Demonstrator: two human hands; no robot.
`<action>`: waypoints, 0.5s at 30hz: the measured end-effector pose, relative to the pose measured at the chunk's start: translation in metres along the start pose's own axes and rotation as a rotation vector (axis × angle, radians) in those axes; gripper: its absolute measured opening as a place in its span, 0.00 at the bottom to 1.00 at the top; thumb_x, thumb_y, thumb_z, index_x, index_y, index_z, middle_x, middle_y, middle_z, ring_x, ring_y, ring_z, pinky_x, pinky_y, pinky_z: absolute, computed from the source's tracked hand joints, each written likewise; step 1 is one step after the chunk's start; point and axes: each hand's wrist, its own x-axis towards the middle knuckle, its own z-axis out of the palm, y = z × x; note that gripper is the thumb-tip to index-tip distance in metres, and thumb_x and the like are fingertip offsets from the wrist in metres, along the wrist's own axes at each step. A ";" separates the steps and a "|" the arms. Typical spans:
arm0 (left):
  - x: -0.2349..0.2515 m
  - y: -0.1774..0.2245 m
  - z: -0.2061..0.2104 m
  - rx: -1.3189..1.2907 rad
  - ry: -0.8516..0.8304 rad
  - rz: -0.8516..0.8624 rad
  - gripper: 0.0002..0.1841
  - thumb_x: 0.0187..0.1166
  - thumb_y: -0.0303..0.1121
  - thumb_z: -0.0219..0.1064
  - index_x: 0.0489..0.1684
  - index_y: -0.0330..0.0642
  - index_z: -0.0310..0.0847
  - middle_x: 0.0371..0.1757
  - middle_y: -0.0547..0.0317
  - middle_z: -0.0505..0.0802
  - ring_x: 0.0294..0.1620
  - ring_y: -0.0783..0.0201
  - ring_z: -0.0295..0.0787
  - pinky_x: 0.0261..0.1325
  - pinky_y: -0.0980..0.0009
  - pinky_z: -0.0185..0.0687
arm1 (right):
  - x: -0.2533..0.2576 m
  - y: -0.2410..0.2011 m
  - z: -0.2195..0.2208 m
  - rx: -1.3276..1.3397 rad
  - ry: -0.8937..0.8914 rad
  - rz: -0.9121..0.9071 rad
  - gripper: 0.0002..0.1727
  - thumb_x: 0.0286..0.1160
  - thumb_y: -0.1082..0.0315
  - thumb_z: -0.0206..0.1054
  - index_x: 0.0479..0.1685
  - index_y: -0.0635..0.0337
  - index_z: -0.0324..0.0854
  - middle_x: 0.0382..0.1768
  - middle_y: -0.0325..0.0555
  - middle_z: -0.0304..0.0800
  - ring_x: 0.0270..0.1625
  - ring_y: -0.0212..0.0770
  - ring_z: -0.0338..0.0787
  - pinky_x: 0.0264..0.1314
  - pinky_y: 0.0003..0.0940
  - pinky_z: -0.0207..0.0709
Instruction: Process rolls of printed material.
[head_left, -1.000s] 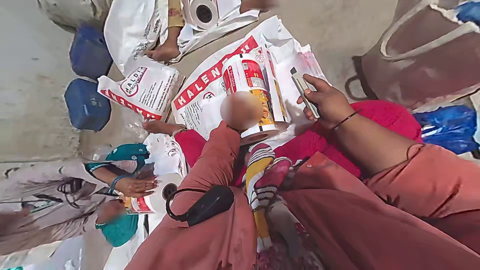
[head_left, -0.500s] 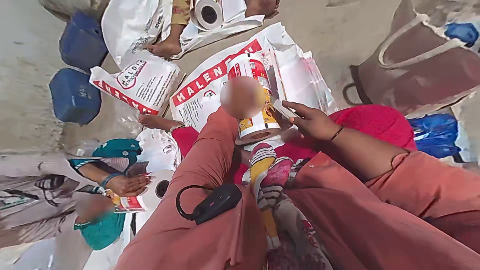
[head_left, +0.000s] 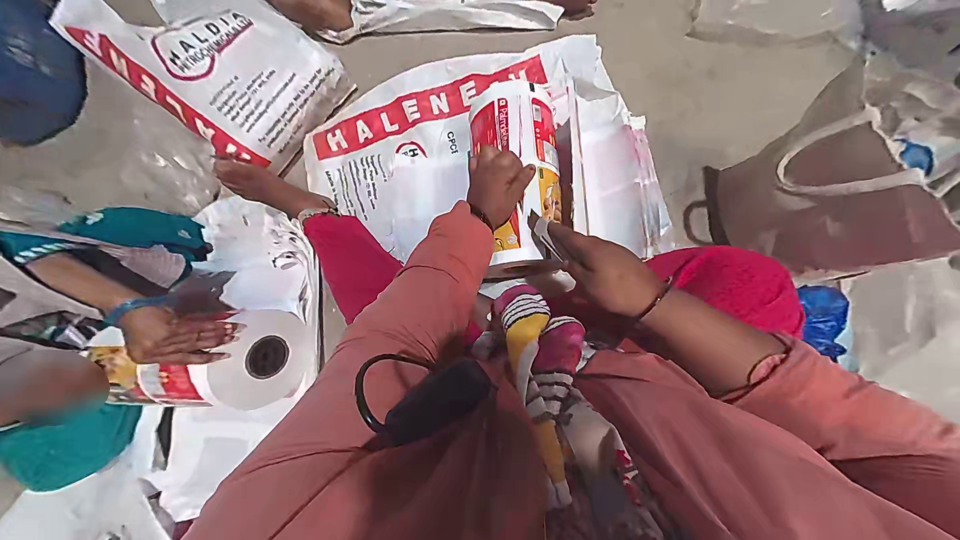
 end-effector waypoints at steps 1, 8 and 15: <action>0.002 0.001 0.001 -0.004 -0.002 0.003 0.27 0.91 0.48 0.51 0.32 0.39 0.92 0.47 0.50 0.93 0.63 0.45 0.80 0.73 0.40 0.60 | 0.004 -0.007 -0.003 -0.039 0.000 0.011 0.34 0.91 0.67 0.54 0.95 0.50 0.52 0.62 0.62 0.87 0.50 0.58 0.93 0.55 0.59 0.86; 0.001 -0.001 -0.002 -0.014 0.008 0.017 0.28 0.91 0.50 0.50 0.31 0.40 0.90 0.44 0.51 0.92 0.63 0.44 0.81 0.73 0.40 0.60 | 0.025 -0.037 -0.001 -0.253 -0.025 0.076 0.32 0.90 0.68 0.54 0.94 0.53 0.54 0.54 0.64 0.89 0.54 0.64 0.91 0.57 0.64 0.82; -0.003 -0.005 -0.007 -0.007 -0.008 0.020 0.30 0.92 0.52 0.48 0.34 0.39 0.90 0.46 0.50 0.92 0.65 0.43 0.80 0.73 0.38 0.61 | -0.033 -0.057 -0.012 -0.293 -0.425 -0.037 0.20 0.94 0.57 0.53 0.77 0.48 0.78 0.36 0.50 0.90 0.32 0.47 0.90 0.35 0.49 0.85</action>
